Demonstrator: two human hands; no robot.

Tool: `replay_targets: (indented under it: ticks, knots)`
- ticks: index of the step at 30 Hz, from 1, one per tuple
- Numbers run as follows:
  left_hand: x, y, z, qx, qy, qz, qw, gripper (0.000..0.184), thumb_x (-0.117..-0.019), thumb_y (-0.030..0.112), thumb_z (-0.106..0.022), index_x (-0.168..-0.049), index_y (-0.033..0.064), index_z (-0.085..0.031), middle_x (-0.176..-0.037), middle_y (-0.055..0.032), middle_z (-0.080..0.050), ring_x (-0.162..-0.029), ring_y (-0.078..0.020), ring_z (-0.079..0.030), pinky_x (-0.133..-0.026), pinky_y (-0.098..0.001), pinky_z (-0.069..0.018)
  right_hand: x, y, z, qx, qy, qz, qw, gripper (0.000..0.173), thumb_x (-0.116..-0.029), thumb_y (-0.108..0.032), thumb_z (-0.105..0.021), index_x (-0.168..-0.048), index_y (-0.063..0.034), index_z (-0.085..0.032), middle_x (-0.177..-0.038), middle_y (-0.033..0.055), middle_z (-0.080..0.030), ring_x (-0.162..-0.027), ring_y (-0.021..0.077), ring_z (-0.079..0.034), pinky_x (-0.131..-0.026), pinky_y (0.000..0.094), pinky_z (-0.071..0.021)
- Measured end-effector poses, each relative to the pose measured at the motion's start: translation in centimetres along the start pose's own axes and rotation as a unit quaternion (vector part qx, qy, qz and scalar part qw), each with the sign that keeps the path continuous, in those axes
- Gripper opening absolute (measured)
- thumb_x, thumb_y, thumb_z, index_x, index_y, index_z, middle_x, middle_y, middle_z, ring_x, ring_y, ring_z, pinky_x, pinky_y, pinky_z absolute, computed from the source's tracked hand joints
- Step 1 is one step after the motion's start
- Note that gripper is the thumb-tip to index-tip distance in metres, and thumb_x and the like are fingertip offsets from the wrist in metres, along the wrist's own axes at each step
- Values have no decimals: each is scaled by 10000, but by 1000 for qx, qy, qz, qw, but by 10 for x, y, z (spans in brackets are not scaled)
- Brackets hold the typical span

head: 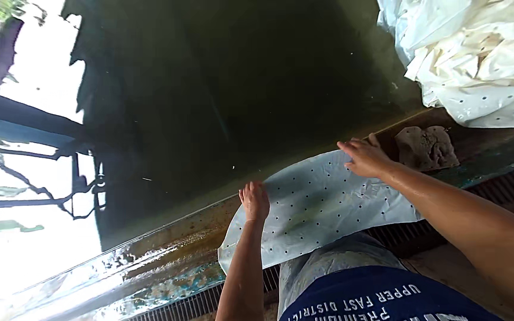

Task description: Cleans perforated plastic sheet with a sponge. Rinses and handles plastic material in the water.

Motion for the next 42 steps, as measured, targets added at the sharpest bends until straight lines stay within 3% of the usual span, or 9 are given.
replay_targets:
  ticks: [6,12,22,26,29,31,35,39,42]
  knots:
    - [2,-1,2,105,23,-5,994,488,-989,14,-591,-1465,-27,-492,-1109,-226,-696,-1070,-354,-663,-989,-509,-506,-24,-15,1,-67,-29,87,994,557,-925,-22,-733,-1456,-95,-583,-1337,248,-611,-1267,456,-557,-1091,662,-375]
    - [19,23,45,58,130,-83,986,223,-1012,-8,-534,-1077,-53,-743,-1094,-251,-678,-1048,-375,-665,-946,-509,-530,-30,-31,22,-69,-23,157,985,152,-972,35,-605,-1037,59,-741,-1034,285,-656,-1016,463,-647,-892,629,-511]
    - [-89,94,197,1,241,-145,960,407,-999,172,-606,-1327,-68,-607,-1383,-340,-528,-1341,-500,-450,-1132,-585,-342,-79,-120,208,-36,245,99,964,479,-955,-33,-647,-1424,11,-558,-1502,362,-403,-1402,569,-364,-1111,712,-303]
    - [-51,87,103,-57,-69,-94,992,413,-1044,311,-583,-1165,-77,-658,-1146,-278,-670,-1109,-404,-658,-987,-576,-512,-102,-130,124,25,82,203,975,292,-953,-81,-700,-1222,31,-690,-1306,317,-594,-1237,499,-573,-1028,665,-459]
    - [-30,34,6,-159,-293,45,942,771,-953,536,-663,-1531,77,-441,-1575,-284,-374,-1378,-553,-418,-1012,-741,-405,-129,-83,26,116,-117,170,972,561,-819,-134,-863,-1344,-69,-675,-1412,297,-557,-1322,555,-486,-1057,808,-312]
    - [-41,9,-5,-170,-298,100,934,1014,-859,635,-724,-1645,212,-243,-1717,-208,-59,-1491,-612,-143,-1011,-835,-292,-140,-58,-7,126,-153,120,973,758,-761,-111,-899,-1457,-150,-601,-1568,260,-428,-1466,566,-298,-1078,867,-175]
    - [-84,-9,0,-124,-266,66,954,949,-899,669,-653,-1647,248,-250,-1739,-104,-21,-1541,-551,19,-1077,-845,-151,-152,-49,-40,109,-121,47,985,700,-849,-77,-795,-1500,-126,-542,-1627,263,-337,-1526,540,-183,-1109,853,-117]
    - [-138,-31,-9,-126,-211,24,969,853,-927,631,-637,-1628,269,-312,-1742,-22,-82,-1564,-486,9,-1108,-813,-160,-162,-66,-55,102,-193,3,976,497,-1065,-304,-548,-1518,-104,-506,-1597,282,-368,-1506,521,-247,-1134,787,-192]
    - [-170,-37,0,-95,-187,-58,976,691,-957,445,-698,-1560,212,-454,-1666,-84,-336,-1545,-416,-235,-1171,-698,-268,-170,-69,-54,90,-211,21,973,371,-1060,-189,-538,-1394,-48,-618,-1454,287,-531,-1390,506,-442,-1096,722,-339]
Point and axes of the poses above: each hand's wrist, its own x-axis away from the middle knuckle, its own z-axis out of the back of the hand, y = z × x, the point moved 7 cm from there along -x, towards the middle knuckle
